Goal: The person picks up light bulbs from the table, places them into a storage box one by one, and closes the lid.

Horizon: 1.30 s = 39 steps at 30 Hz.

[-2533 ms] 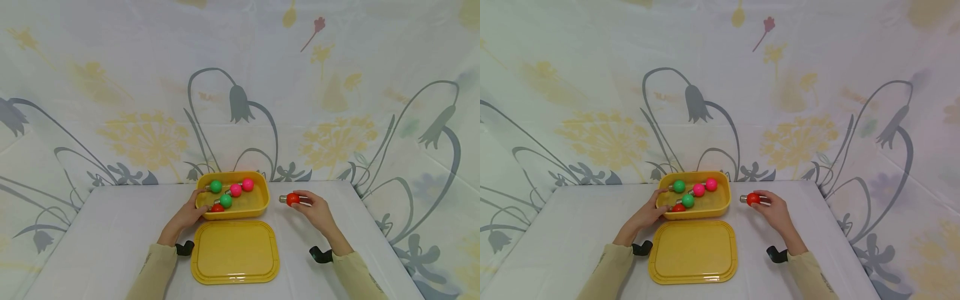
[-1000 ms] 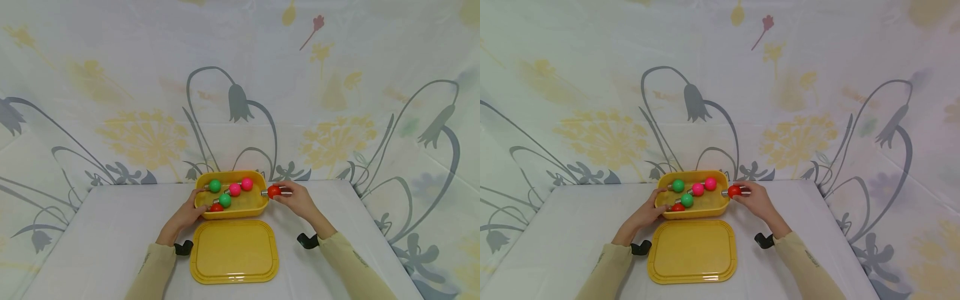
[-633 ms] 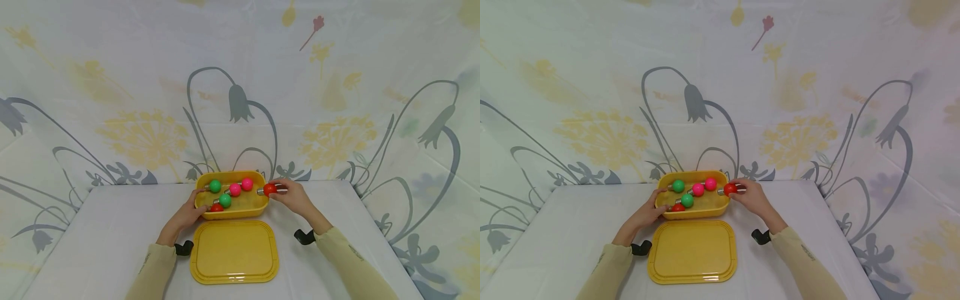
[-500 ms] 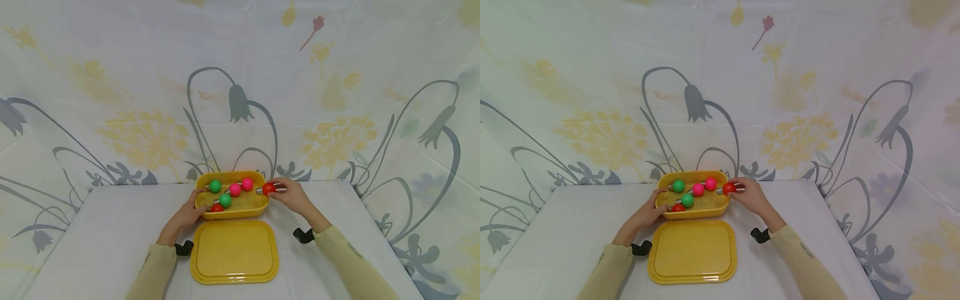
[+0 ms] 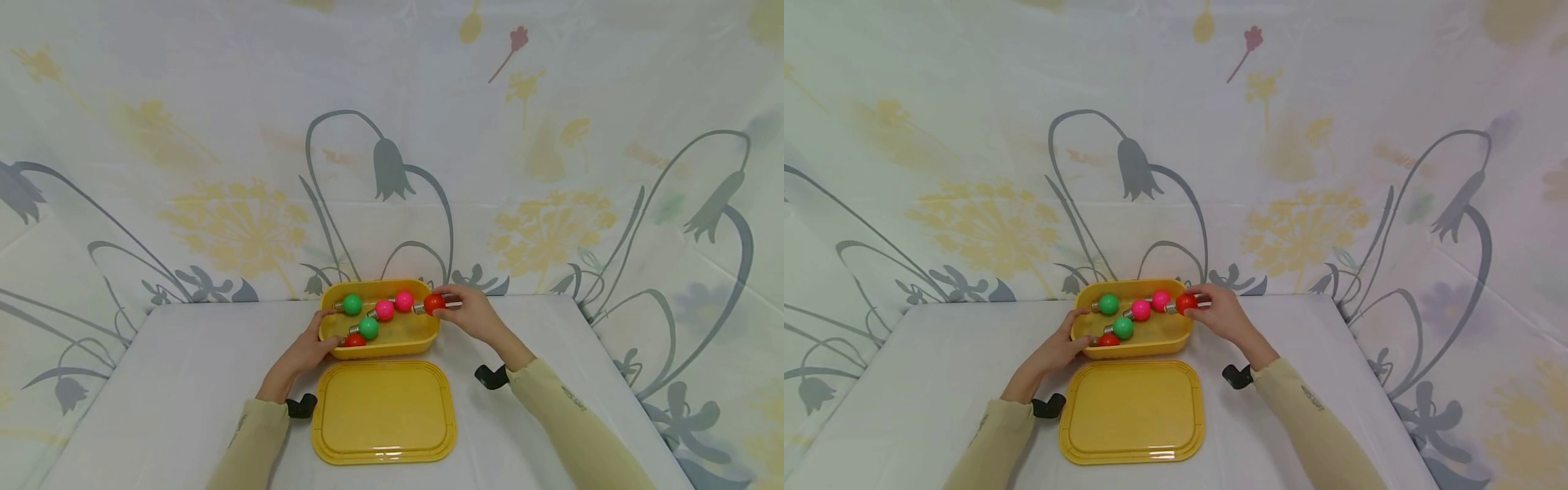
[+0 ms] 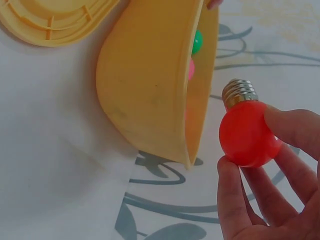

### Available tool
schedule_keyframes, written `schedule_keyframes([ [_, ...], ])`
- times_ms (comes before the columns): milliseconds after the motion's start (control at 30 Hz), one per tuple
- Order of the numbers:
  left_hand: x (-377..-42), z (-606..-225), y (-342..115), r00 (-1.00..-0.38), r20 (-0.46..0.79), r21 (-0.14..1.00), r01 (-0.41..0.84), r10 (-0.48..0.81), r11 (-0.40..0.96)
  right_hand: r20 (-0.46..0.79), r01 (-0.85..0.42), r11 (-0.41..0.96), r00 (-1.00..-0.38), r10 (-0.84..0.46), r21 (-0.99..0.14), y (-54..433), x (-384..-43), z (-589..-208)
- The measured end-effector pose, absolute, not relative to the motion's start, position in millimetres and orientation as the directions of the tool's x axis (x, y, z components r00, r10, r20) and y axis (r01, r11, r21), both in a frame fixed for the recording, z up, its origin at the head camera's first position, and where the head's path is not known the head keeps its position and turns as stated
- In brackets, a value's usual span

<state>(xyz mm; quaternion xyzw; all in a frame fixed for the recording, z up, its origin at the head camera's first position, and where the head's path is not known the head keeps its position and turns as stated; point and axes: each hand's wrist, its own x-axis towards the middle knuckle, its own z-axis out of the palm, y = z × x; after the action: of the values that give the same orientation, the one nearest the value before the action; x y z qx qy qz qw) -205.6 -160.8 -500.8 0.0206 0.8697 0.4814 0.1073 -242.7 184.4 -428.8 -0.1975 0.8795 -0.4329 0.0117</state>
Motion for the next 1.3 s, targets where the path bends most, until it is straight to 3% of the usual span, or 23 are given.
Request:
schedule_keyframes([
  [1300,-205,-501,-161,-0.975,-0.175,0.853,-0.08,0.139,0.516,0.145,-0.365,0.546,-0.903,-0.404,-0.754,159,-258,-420],
])
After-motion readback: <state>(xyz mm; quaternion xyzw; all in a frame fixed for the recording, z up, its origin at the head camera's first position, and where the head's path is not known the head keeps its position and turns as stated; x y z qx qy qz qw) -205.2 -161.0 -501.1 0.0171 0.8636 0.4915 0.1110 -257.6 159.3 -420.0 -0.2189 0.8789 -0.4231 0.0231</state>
